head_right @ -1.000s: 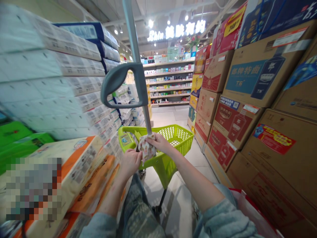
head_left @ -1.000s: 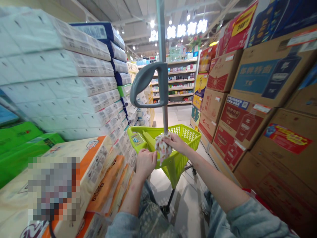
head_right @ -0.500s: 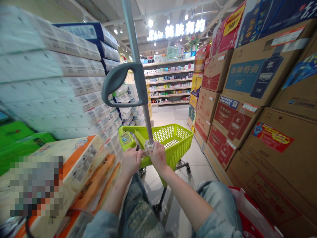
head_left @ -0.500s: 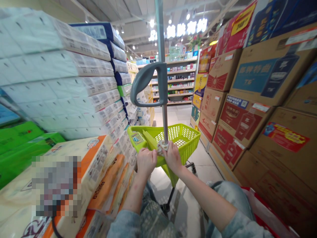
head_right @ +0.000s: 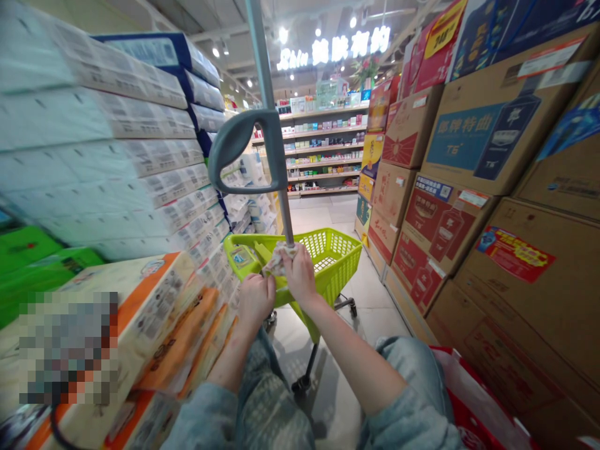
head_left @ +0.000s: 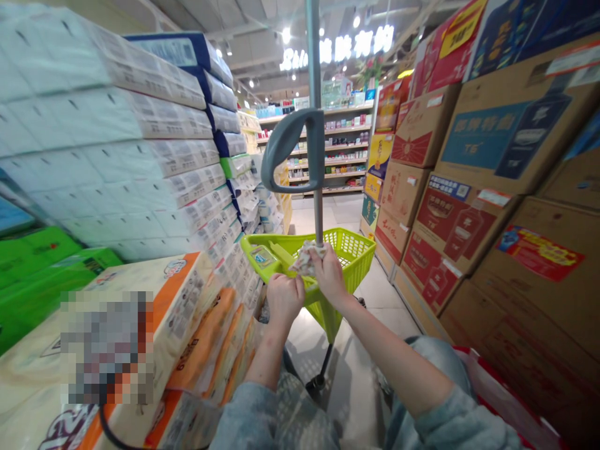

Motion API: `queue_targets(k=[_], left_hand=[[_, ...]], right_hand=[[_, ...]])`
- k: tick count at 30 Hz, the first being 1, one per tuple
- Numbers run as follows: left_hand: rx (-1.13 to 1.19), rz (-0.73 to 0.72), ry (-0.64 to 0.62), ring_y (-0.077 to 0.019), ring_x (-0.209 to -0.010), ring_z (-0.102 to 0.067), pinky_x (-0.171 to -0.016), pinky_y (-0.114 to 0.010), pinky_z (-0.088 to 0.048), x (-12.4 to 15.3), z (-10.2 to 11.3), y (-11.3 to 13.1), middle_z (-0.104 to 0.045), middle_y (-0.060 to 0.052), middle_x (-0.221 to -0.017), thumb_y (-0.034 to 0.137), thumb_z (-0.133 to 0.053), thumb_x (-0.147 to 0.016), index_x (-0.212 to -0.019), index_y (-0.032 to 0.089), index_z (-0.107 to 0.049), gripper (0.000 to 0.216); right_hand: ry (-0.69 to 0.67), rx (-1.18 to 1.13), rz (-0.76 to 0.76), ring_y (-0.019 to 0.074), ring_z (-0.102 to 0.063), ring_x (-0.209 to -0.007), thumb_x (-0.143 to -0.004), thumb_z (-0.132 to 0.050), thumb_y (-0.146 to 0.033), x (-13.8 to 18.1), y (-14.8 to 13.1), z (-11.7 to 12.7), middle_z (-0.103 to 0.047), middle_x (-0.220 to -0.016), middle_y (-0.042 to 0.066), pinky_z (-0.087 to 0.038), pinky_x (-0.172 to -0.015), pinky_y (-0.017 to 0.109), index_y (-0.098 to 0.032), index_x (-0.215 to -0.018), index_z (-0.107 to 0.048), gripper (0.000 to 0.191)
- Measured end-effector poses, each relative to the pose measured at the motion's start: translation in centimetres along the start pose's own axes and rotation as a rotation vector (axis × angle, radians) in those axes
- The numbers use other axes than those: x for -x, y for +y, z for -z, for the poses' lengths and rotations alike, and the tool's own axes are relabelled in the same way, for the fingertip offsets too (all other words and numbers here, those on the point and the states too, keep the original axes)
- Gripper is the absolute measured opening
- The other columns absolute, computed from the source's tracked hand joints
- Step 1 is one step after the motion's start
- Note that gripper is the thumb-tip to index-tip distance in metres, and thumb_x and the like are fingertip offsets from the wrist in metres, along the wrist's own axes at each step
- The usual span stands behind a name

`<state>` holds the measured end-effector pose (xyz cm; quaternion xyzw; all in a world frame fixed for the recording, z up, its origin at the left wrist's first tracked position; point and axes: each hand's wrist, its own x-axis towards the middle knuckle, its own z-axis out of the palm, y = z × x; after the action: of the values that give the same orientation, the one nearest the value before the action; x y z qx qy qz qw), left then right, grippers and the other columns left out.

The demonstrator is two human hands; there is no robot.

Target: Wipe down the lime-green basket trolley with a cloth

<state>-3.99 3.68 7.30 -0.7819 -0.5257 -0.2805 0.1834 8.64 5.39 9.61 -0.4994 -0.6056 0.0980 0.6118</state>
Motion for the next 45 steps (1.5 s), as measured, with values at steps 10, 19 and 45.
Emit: queue_targets(k=[10,19,45], left_hand=[[0.069,0.053,0.01,-0.0165,-0.058,-0.055,-0.077,-0.035,-0.038,-0.7,-0.4,1.0,-0.063,-0.006,-0.058,0.025,-0.026,-0.093,-0.059,0.017,-0.064,0.052],[0.38,0.239,0.12,-0.0204,-0.079,-0.058,-0.078,-0.035,-0.04,-0.4,-0.7,0.9,-0.064,-0.007,-0.081,0.031,-0.026,-0.096,-0.095,0.017,-0.055,0.033],[1.163,0.445,0.16,-0.0143,-0.118,-0.05,-0.098,-0.032,-0.039,-1.8,-1.9,0.5,-0.054,-0.012,-0.128,0.038,-0.002,-0.098,-0.136,0.018,-0.03,0.052]], right_hand=[[-0.177,0.01,0.106,0.0218,-0.059,-0.093,-0.092,-0.039,-0.036,0.8,4.7,1.2,-0.062,-0.097,0.009,-0.047,-0.083,0.037,-0.019,-0.104,-0.051,0.024],[-0.033,0.26,0.319,0.0254,-0.052,-0.112,-0.091,-0.04,-0.022,5.1,6.9,3.4,-0.057,-0.117,0.014,-0.045,-0.096,0.046,-0.02,-0.125,-0.053,0.037],[-0.184,0.191,0.5,0.025,-0.036,-0.131,-0.093,-0.037,-0.025,7.4,5.1,0.9,-0.043,-0.136,0.014,-0.037,-0.106,0.047,-0.017,-0.141,-0.03,0.05]])
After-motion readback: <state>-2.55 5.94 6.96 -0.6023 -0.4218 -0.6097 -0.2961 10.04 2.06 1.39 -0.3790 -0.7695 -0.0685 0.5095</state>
